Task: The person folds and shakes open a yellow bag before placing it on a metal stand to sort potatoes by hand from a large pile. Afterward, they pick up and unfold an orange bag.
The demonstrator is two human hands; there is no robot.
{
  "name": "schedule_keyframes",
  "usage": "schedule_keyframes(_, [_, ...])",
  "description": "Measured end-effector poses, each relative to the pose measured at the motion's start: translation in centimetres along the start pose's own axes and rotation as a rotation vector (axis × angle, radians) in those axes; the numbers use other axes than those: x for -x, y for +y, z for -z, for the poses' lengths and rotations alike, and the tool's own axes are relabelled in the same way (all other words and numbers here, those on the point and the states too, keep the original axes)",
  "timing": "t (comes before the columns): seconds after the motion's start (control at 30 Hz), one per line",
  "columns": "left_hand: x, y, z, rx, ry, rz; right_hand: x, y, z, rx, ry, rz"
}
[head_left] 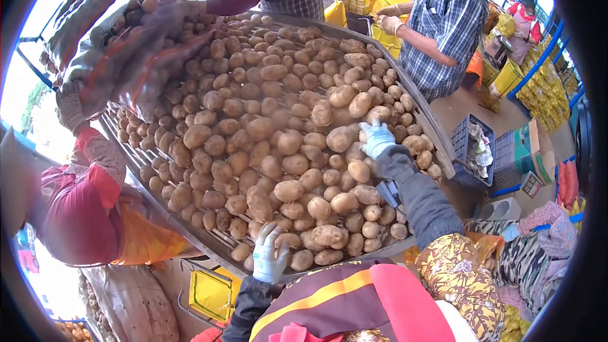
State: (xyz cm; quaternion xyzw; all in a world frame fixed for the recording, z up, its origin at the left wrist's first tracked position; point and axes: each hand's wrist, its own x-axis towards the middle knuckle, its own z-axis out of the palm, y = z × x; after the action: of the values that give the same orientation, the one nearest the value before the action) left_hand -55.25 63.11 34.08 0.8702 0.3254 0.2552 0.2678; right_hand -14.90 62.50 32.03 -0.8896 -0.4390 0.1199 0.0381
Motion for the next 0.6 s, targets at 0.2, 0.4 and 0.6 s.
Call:
schedule_keyframes(0.2, [-2.8, 1.6, -3.2, 0.995, -0.151, 0.483, 3.9, -0.3, -3.5, -1.182, 0.212, 0.074])
schedule_keyframes(0.4, [-6.6, 5.9, -3.6, 1.739, -0.314, 0.73, 12.0, -9.4, -1.1, -0.998, -0.029, 0.53])
schedule_keyframes(0.6, [-4.3, 5.5, -3.5, 1.849, -0.116, 0.908, 13.8, -9.3, 0.8, -0.903, 0.099, 0.818])
